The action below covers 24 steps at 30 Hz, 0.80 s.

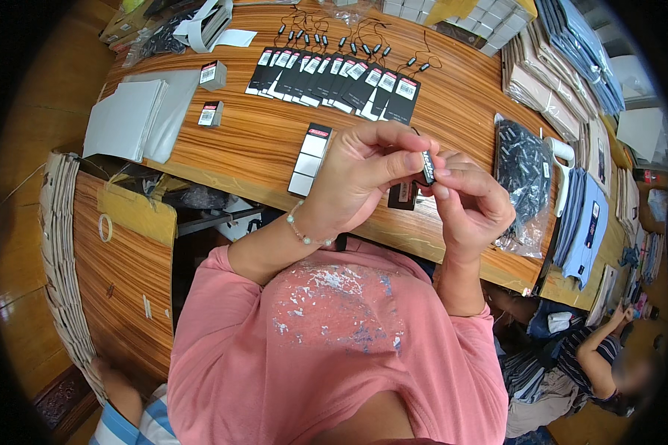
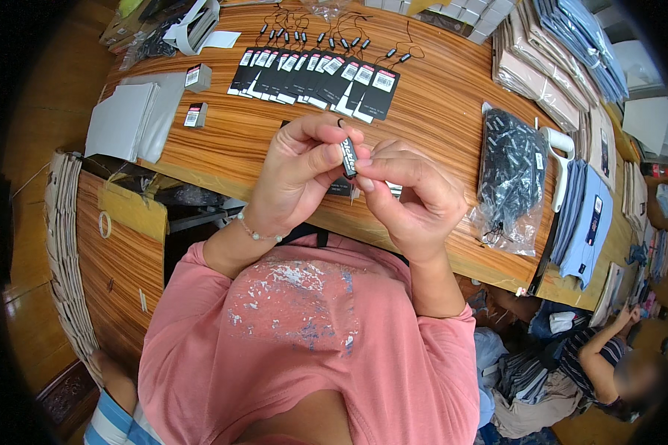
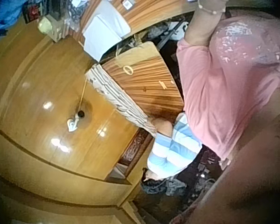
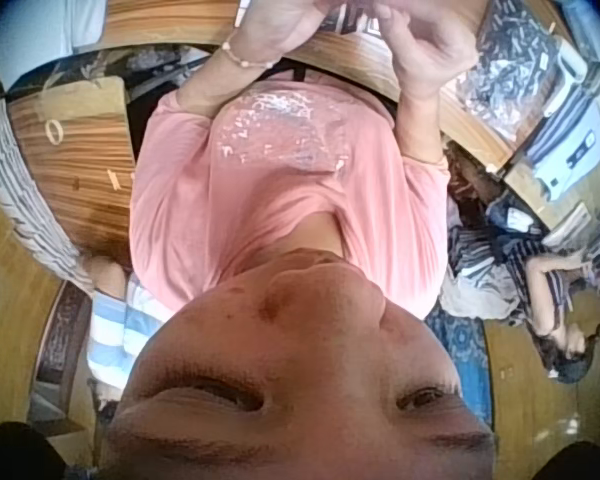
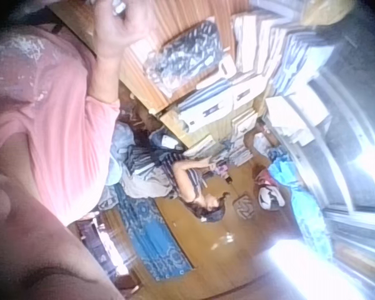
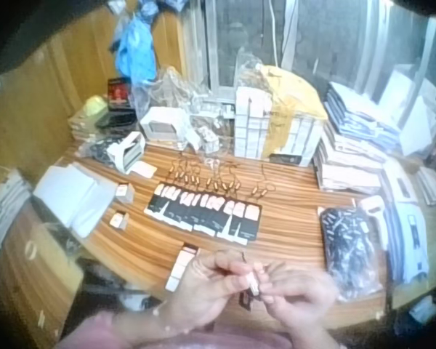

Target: The person attaches plastic security tags to clothing items by hand, handling one item at a time from a stack on a table.

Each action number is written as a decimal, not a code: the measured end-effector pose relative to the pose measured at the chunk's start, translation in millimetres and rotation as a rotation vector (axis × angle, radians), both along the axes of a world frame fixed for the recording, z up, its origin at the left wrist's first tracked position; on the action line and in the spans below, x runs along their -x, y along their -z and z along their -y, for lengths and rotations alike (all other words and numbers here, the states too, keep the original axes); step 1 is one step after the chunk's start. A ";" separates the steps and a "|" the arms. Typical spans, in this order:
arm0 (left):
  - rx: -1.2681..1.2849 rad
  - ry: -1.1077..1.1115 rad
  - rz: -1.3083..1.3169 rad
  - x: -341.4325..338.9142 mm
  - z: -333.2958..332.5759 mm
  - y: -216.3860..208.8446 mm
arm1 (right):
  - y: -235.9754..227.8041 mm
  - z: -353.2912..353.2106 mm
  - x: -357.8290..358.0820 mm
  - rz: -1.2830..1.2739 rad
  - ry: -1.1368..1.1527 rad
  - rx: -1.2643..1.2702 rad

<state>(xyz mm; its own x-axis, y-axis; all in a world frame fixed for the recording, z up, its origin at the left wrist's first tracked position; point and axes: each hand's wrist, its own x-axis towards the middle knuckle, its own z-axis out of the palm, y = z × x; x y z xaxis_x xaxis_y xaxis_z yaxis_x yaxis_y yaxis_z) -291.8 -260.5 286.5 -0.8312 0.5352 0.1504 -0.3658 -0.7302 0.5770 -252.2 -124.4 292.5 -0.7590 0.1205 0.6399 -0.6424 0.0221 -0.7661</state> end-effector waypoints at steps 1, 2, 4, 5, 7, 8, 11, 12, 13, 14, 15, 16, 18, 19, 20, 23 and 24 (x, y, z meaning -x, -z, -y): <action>-0.029 0.008 0.009 -0.3 -0.3 -0.5 | -0.3 0.1 0.1 -0.017 -0.003 -0.003; -0.058 0.015 0.018 -0.7 -0.5 -0.8 | -0.3 0.2 0.3 -0.033 -0.006 -0.006; -0.021 0.011 -0.002 -1.8 -0.5 0.8 | 0.0 0.2 2.1 -0.090 -0.002 -0.016; -0.003 0.009 -0.012 -2.3 -0.6 1.3 | 0.2 0.1 3.0 -0.118 0.000 -0.020; -0.004 0.002 -0.026 -3.1 -1.3 1.6 | 1.3 0.6 3.9 -0.143 0.003 -0.014; -0.004 -0.001 -0.033 -3.6 -1.6 1.7 | 2.0 0.6 4.1 -0.156 0.004 -0.011; -0.022 0.016 -0.026 -4.5 -2.3 0.2 | 4.6 -1.8 3.8 -0.171 -0.017 -0.010; -0.014 0.021 -0.016 -2.3 -2.0 0.4 | 3.2 -1.5 2.8 -0.085 -0.021 0.011; -0.005 0.027 -0.007 1.9 -1.3 0.8 | 1.1 -1.1 0.6 0.001 -0.024 0.031; 0.003 0.032 0.002 4.5 -0.5 1.0 | -0.6 -0.6 -2.0 0.087 -0.027 0.052; 0.003 0.030 0.019 5.4 -0.1 -0.1 | -0.8 -1.1 -4.7 0.116 -0.029 0.094; 0.003 0.028 0.036 6.2 0.4 -1.7 | -0.4 -2.5 -7.9 0.146 -0.032 0.136; 0.014 0.024 0.043 8.2 2.3 -4.3 | -1.6 -6.1 -9.6 0.169 0.000 0.206; 0.025 0.021 0.034 9.7 4.0 -5.3 | -3.6 -8.4 -9.7 0.163 0.034 0.235; 0.035 0.018 0.025 10.6 5.1 -5.8 | -4.8 -11.1 -9.8 0.158 0.069 0.263; 0.243 -0.094 -0.274 11.2 3.8 -5.6 | -2.5 -17.0 -7.5 0.252 0.052 0.124; 0.318 -0.103 -0.335 12.1 4.1 -8.9 | -2.8 -17.4 -6.4 0.288 0.042 0.083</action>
